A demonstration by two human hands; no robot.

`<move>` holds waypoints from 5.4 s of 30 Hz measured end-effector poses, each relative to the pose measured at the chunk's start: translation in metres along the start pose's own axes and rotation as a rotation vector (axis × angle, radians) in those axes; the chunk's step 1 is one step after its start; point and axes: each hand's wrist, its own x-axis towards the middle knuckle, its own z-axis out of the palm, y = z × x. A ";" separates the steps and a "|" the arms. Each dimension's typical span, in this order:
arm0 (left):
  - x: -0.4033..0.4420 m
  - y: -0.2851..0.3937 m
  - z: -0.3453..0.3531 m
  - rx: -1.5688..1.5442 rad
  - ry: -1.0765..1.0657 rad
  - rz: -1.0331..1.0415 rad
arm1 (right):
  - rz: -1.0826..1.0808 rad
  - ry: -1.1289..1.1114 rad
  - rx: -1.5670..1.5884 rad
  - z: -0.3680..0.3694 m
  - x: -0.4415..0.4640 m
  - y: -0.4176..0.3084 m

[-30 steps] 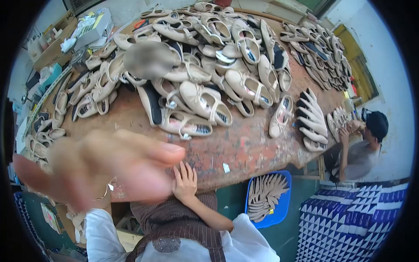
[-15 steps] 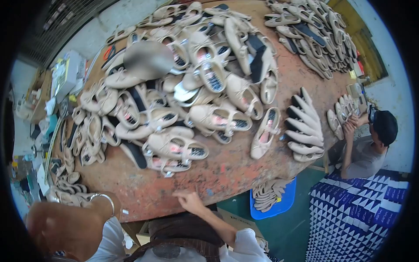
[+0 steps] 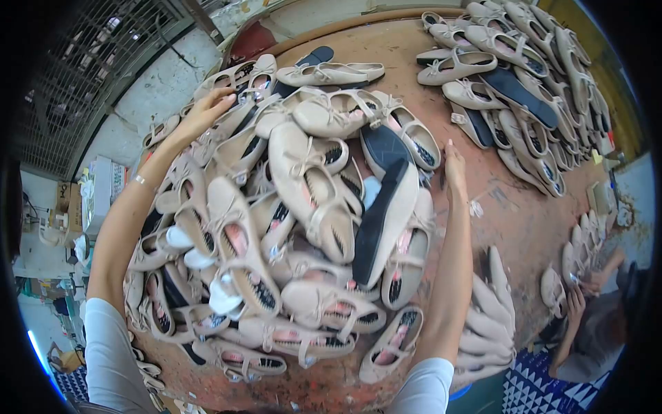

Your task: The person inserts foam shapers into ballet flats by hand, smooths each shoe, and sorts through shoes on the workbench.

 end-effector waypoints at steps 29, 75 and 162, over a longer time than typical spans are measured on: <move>0.141 -0.092 0.094 -0.178 -0.708 0.045 | 0.028 -0.044 0.472 0.144 -0.150 -0.023; -0.562 -0.310 -0.372 0.384 0.399 -0.413 | -1.036 -1.133 -0.047 0.606 -0.626 -0.098; -0.724 -0.091 -0.176 0.589 1.067 -0.899 | -1.397 -0.774 -0.935 0.572 -0.567 -0.400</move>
